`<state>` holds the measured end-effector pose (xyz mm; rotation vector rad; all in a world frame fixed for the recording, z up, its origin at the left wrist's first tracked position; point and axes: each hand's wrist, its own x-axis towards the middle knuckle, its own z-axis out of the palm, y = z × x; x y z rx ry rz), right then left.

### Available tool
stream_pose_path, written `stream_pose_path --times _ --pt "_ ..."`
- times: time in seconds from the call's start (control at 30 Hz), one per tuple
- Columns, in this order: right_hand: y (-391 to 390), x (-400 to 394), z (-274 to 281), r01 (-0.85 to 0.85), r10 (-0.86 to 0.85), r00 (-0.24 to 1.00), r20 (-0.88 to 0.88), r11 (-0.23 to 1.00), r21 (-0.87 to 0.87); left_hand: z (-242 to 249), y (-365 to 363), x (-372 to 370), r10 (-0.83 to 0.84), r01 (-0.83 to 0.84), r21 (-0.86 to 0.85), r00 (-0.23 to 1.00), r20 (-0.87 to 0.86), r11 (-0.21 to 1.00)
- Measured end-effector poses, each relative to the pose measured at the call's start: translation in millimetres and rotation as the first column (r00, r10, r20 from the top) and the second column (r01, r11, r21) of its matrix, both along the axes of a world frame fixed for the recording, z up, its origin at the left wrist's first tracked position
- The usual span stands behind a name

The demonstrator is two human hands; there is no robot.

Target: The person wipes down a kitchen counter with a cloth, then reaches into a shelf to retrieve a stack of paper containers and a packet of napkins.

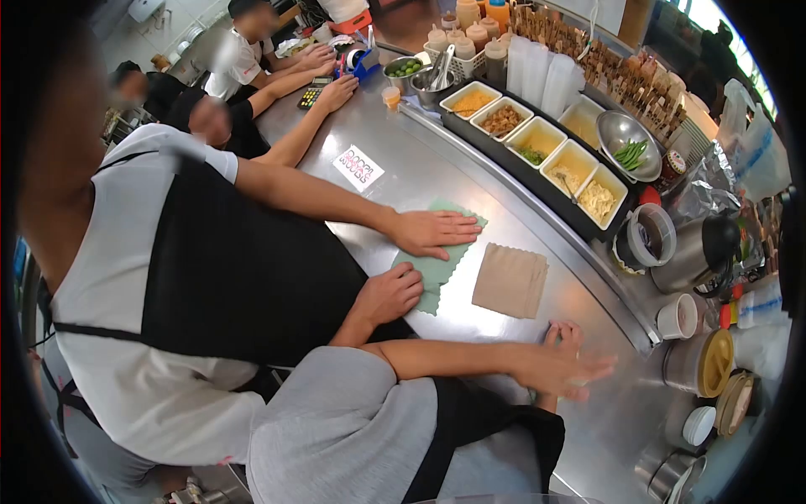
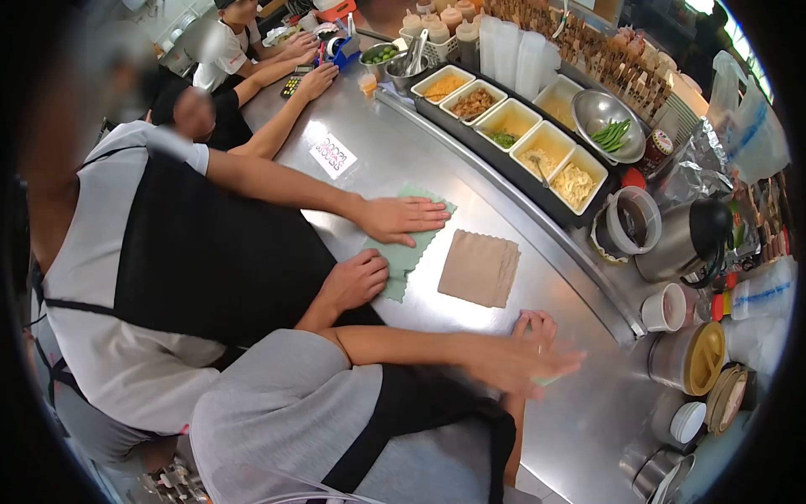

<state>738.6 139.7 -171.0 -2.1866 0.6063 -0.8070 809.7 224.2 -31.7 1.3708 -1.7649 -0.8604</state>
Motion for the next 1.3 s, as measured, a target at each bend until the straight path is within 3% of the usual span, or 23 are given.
stream_pose_path --times 0.03,0.07,0.1,0.13,0.17,0.23,0.27,0.33,0.37,0.43,0.77,0.9,1.17,1.3 --pt "3.4 1.2 -1.9 0.025 -0.029 0.997 0.069 0.998 0.06 8.0 3.3 11.9 0.094 -0.119 0.109 0.973 0.21 0.987" --pt "6.6 1.0 0.6 0.054 -0.078 0.984 0.157 0.987 0.152 -1.9 6.3 25.2 0.313 -0.3 -0.095 0.935 0.166 0.949" --pt "6.8 0.6 5.8 0.042 -0.062 0.99 0.129 0.987 0.154 -18.5 10.4 41.4 0.507 -0.467 -0.287 0.858 0.083 0.837" --pt "8.3 2.5 15.5 0.041 -0.053 0.995 0.081 0.989 0.143 -31.1 14.5 59.7 0.614 -0.604 -0.184 0.789 -0.003 0.775" --pt "6.5 5.2 30.6 -0.019 0.021 0.991 -0.134 1.0 0.019 -41.4 18.6 76.3 0.713 -0.717 -0.073 0.697 -0.073 0.693" --pt "5.8 5.2 26.2 -0.027 0.029 0.991 -0.133 1.0 0.015 -50.1 32.1 96.5 0.915 -0.921 0.065 0.371 -0.158 0.385" --pt "5.8 5.7 23.8 -0.012 0.012 0.991 -0.136 1.0 -0.005 -67.2 36.3 102.5 0.918 -0.924 0.063 0.364 -0.16 0.378" --pt "6.4 7.2 22.5 -0.01 0.006 0.99 -0.14 1.0 -0.028 -105.9 44.1 110.9 0.959 -0.966 0.021 0.26 0.114 0.259" --pt "6.4 6.2 23.5 -0.022 0.016 0.991 -0.134 0.999 -0.043 -115.3 45.2 107.4 0.962 -0.968 0.026 0.25 0.108 0.249" --pt "4.9 8.6 24.7 -0.043 0.035 0.992 -0.123 0.997 -0.065 -125.2 43.3 104.9 0.905 -0.856 -0.401 0.159 0.395 0.325" --pt "8.5 11.4 30.3 -0.064 0.068 0.972 -0.225 0.998 0.025 -119.7 41.8 110.9 0.85 -0.881 -0.31 0.169 0.498 0.357" --pt "9.9 14.8 37.1 -0.083 0.084 0.96 -0.266 0.996 0.016 -119.9 41.8 111.4 0.885 -0.887 -0.316 0.183 0.428 0.337" --pt "8.9 12.4 37.9 -0.082 0.075 0.967 -0.244 0.996 -0.019 -117.1 39.1 109.4 0.875 -0.87 -0.344 0.179 0.449 0.354" --pt "5.7 8.2 22.6 -0.067 0.058 0.987 -0.148 0.996 -0.059 -123.7 38.7 108.8 0.872 -0.85 -0.391 0.149 0.467 0.354"
